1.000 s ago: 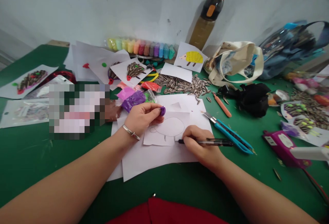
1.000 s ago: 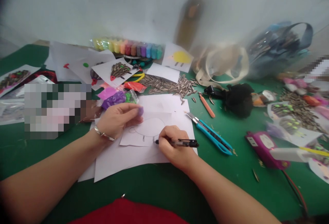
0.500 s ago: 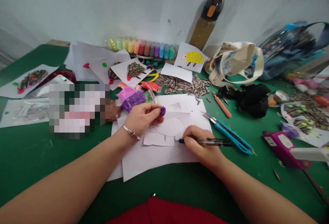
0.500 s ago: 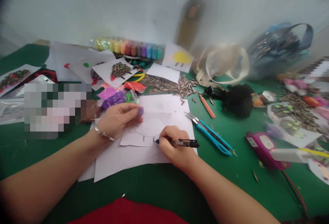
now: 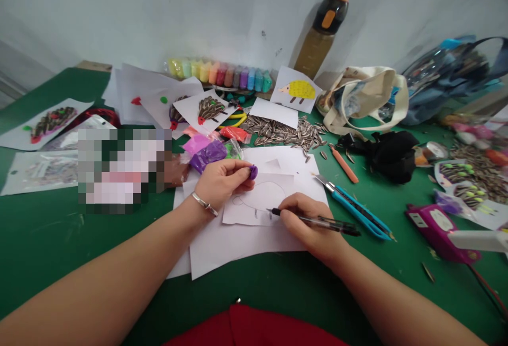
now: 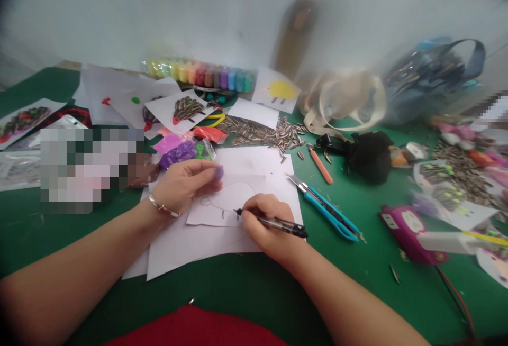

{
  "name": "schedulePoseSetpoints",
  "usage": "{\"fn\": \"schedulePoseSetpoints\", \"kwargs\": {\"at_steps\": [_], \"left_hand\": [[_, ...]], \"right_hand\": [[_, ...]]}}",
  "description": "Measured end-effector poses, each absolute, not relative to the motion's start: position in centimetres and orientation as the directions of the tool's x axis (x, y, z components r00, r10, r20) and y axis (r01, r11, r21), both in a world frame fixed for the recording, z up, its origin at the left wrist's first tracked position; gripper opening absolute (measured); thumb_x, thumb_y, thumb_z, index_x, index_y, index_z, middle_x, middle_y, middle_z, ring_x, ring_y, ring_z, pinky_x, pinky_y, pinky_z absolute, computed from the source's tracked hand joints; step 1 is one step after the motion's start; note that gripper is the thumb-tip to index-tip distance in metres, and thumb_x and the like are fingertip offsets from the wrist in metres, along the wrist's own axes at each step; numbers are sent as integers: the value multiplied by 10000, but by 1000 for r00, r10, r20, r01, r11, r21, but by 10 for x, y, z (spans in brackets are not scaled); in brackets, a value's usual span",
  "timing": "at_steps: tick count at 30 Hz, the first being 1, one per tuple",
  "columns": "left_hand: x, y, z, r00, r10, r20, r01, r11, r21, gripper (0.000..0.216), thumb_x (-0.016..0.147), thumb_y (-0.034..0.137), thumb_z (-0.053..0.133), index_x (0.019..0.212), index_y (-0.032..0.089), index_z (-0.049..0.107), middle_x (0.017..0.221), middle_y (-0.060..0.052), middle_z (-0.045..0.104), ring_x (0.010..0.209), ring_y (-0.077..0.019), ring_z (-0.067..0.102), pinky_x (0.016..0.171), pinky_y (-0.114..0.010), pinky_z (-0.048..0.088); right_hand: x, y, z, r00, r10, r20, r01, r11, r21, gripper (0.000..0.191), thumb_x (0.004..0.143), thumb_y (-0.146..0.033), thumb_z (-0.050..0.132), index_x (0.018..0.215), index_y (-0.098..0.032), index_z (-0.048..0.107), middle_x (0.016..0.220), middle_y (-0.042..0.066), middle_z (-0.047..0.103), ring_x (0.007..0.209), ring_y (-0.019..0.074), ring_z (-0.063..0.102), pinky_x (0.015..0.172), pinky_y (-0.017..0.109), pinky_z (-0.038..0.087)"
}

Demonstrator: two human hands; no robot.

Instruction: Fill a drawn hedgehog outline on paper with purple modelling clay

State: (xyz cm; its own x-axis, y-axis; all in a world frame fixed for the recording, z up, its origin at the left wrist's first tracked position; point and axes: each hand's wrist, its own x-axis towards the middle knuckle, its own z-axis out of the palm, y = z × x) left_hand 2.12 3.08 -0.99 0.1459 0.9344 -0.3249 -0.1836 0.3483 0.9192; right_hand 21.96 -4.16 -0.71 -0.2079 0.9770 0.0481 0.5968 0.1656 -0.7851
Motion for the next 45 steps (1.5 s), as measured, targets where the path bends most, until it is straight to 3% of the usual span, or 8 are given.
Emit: {"fn": "schedulePoseSetpoints", "kwargs": {"at_steps": [7, 27, 38, 41, 45], "left_hand": [[21, 30, -9, 145, 932, -332, -195, 356, 914, 271, 630, 280, 814, 838, 139, 713, 731, -33, 704, 620, -144, 675, 639, -277, 590], [22, 31, -11, 144, 935, -325, -198, 349, 916, 308, 610, 302, 821, 842, 132, 709, 726, -29, 707, 616, -148, 680, 633, -281, 588], [21, 31, -11, 151, 937, -316, -210, 343, 916, 280, 614, 280, 823, 826, 134, 714, 708, -25, 707, 612, -145, 683, 614, -258, 588], [21, 31, -11, 149, 937, -317, -206, 343, 916, 255, 636, 270, 809, 830, 134, 712, 699, -23, 705, 604, -142, 681, 613, -255, 586], [23, 30, -9, 144, 929, -342, -182, 364, 913, 199, 674, 237, 777, 828, 131, 707, 675, -20, 699, 580, -136, 676, 601, -252, 582]], "right_hand": [[214, -42, -6, -344, 935, 91, 618, 298, -728, 144, 813, -223, 576, 925, -238, 665, 742, -3, 679, 712, 160, 579, 711, 300, 432], [214, -38, -4, -393, 915, 87, 605, 329, -725, 136, 815, -204, 568, 885, -241, 678, 800, -6, 720, 723, 159, 607, 736, 314, 417], [213, -39, -1, -409, 906, 108, 580, 349, -736, 124, 779, -170, 580, 809, -227, 686, 716, -14, 699, 678, 150, 604, 737, 322, 436], [220, -39, -6, -264, 960, 92, 560, 230, -796, 100, 792, -219, 608, 845, -231, 692, 757, -2, 703, 706, 161, 619, 675, 298, 462], [234, -32, -18, 30, 983, 183, 516, 142, -845, 296, 860, -341, 592, 1138, -245, 628, 760, -6, 684, 660, 156, 616, 649, 294, 490]]}}
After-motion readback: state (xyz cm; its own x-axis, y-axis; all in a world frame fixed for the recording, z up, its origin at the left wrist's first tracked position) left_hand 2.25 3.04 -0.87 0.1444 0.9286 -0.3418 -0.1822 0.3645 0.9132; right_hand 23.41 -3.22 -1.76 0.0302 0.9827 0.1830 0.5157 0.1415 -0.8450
